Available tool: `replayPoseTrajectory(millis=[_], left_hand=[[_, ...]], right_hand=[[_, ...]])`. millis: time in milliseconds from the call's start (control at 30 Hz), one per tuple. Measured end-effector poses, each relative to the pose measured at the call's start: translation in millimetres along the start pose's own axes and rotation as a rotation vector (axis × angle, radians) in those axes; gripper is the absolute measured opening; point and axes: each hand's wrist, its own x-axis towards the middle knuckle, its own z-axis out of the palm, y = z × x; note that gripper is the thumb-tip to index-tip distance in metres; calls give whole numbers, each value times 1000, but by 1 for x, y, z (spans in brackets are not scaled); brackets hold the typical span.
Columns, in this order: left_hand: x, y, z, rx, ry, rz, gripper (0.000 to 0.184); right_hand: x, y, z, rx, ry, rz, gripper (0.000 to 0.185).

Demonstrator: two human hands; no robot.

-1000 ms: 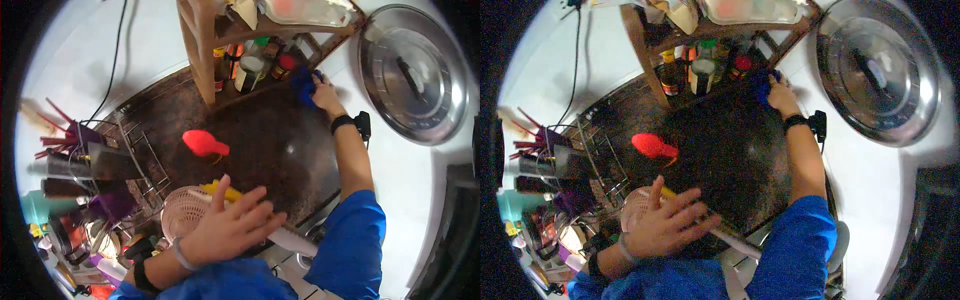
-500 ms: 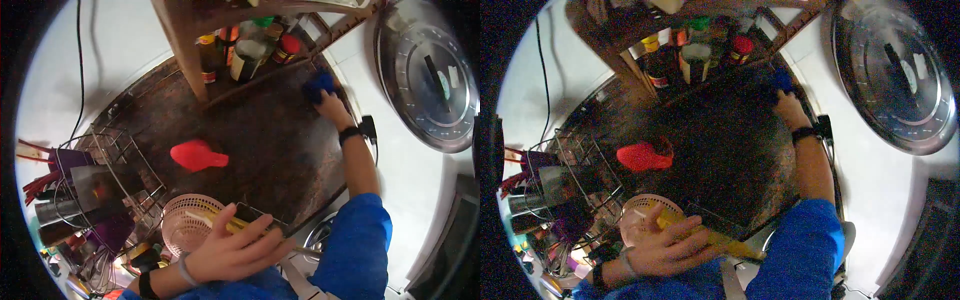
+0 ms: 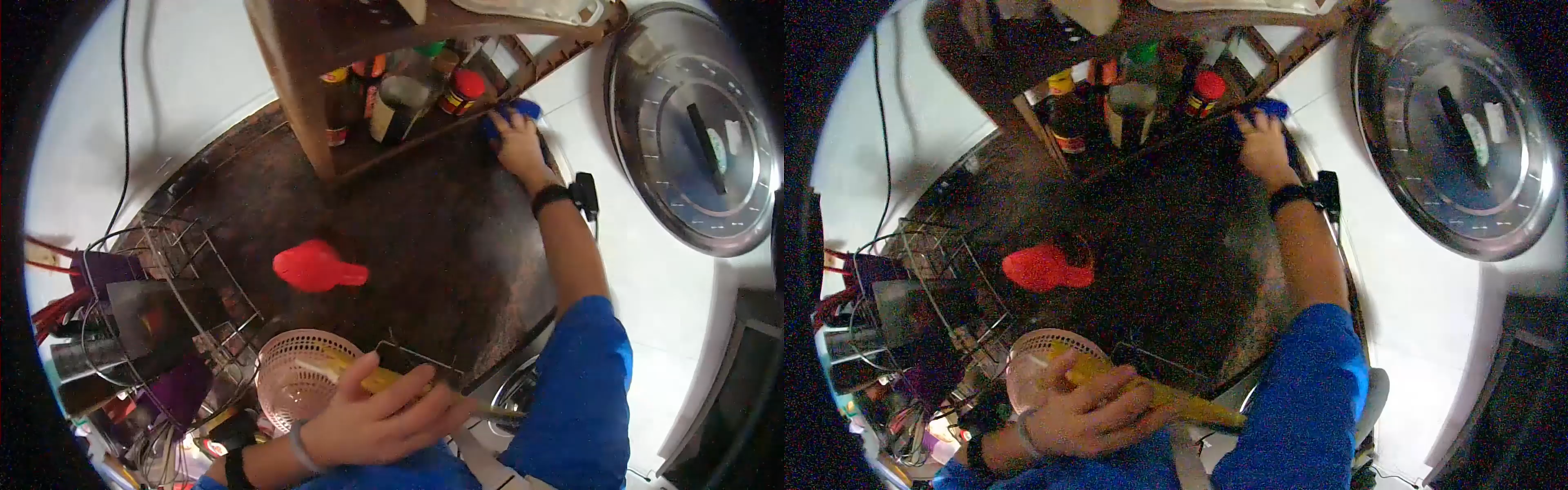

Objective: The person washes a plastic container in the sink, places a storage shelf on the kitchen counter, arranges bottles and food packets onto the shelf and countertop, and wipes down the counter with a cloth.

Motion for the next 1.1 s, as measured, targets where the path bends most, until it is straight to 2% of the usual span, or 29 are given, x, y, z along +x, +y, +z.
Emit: replayPoseTrajectory(millis=[67,133,167,233,300,333,367,433,467,500,533,567,633,700,733,767,933,1000,1033,1100], left_hand=[[2,0,3,21,-69,25,38],[2,2,6,28,-25,2,38],[3,1,5,16,-36,15,38],[3,-1,-5,-1,-103,6,40],[3,-2,-5,-13,-81,7,41],[3,-4,-5,-21,-59,8,42],[1,-5,-4,-21,-39,18,42],[0,-6,-1,10,-6,19,43],[-1,-5,0,8,-4,27,43],[-1,-4,-1,16,-31,33,43],[1,-4,-1,35,-61,36,43],[2,-3,-1,52,-69,32,43],[5,-2,-3,43,-97,39,42],[6,-1,-2,48,-98,37,42],[5,0,-3,49,-85,34,41],[5,-3,-1,57,-79,32,41],[8,-3,-3,1,-33,19,39],[6,-1,-1,-32,-14,0,41],[5,-1,1,-53,-9,-17,44],[1,-2,3,-83,9,-12,42]], right_hand=[[-6,1,19,23,-32,-28,56],[-29,7,19,116,-282,24,58],[-41,12,10,115,-291,43,58],[-77,18,-17,63,-453,91,56],[-109,37,-38,46,-634,128,57],[-115,48,-56,37,-766,52,61],[-109,51,-62,17,-755,57,61],[-94,54,-64,-239,-394,53,61],[-70,38,-86,-253,-162,65,40],[-40,35,-96,-264,-49,46,41],[-13,32,-103,-384,177,-34,42],[11,35,-96,-458,236,-13,41],[23,47,-73,-615,156,3,40],[-14,46,-27,-49,85,219,41],[-36,56,-6,-313,139,-11,41],[-50,47,-16,-379,32,12,40],[-136,79,-46,-394,-110,-20,39],[-189,87,-89,-420,-234,-43,32],[-221,101,-93,-408,-238,34,30],[-239,95,-138,-629,-541,-47,28]])
